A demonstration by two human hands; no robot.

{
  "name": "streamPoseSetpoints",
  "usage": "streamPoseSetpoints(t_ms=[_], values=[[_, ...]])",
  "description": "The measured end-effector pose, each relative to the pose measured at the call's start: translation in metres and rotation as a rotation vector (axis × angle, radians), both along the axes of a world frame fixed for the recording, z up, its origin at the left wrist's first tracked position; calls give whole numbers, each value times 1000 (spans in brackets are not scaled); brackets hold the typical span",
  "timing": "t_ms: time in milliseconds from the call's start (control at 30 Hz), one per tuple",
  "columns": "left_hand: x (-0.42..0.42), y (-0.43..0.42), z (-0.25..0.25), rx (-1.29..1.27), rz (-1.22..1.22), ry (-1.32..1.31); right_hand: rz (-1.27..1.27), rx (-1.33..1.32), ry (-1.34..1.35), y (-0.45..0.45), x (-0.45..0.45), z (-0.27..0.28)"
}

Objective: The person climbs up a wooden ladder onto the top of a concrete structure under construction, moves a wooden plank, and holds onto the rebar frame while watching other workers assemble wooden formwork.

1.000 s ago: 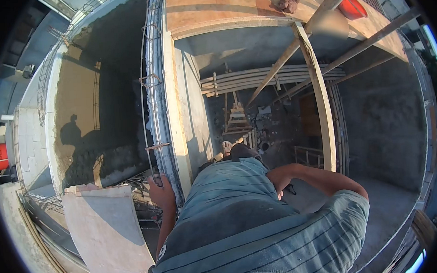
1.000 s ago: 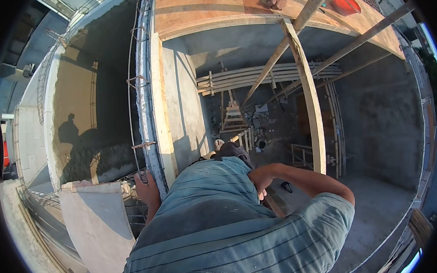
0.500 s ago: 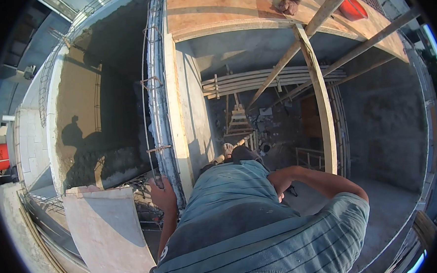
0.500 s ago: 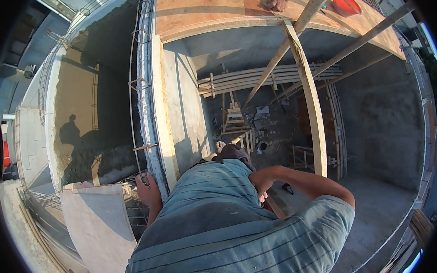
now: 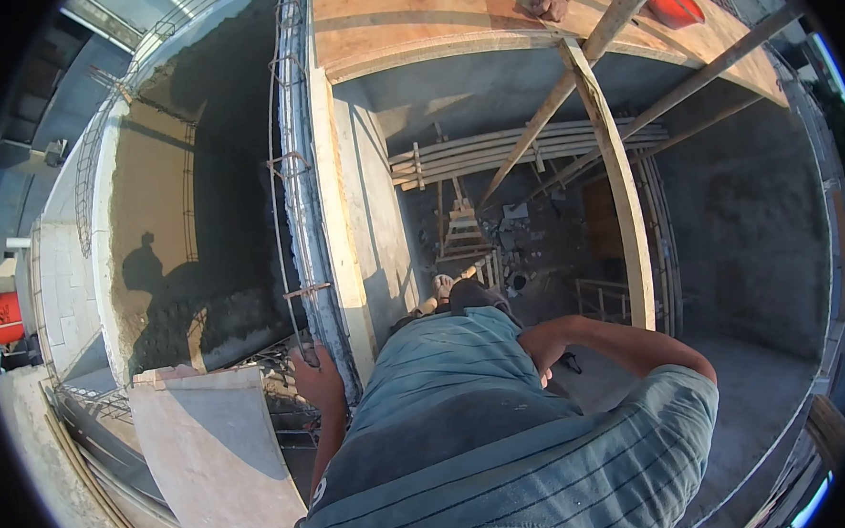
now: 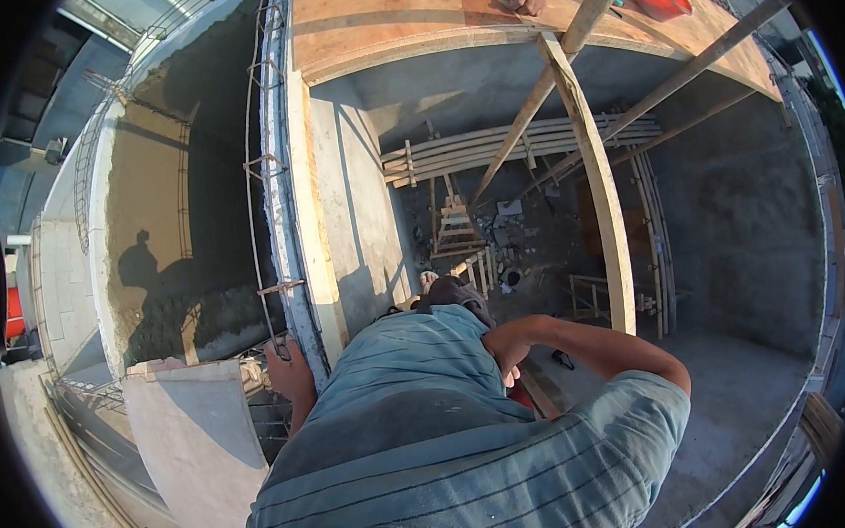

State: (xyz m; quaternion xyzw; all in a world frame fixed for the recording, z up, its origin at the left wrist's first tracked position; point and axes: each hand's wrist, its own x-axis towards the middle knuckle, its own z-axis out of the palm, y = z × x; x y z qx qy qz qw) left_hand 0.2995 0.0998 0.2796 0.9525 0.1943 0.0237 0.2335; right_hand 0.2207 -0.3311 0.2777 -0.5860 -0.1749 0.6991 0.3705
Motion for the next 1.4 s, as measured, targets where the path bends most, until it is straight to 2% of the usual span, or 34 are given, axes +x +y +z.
streamPoseSetpoints(t_ms=[467, 633, 733, 933, 1400], values=[[-1, 8, -14, 12, -28, -85, -3, -10, 40, 0, 2, 0], [1, -3, 4, -8, -6, -31, -15, 31, -11, -1, -2, -1], [0, -1, 0, -40, -36, -102, -26, 31, 11, -1, 0, 1], [1, 1, -3, 47, -30, -72, 14, 24, -10, -1, 1, -1], [1, 1, -1, -8, -27, -63, 8, 42, -5, -2, 3, 1]])
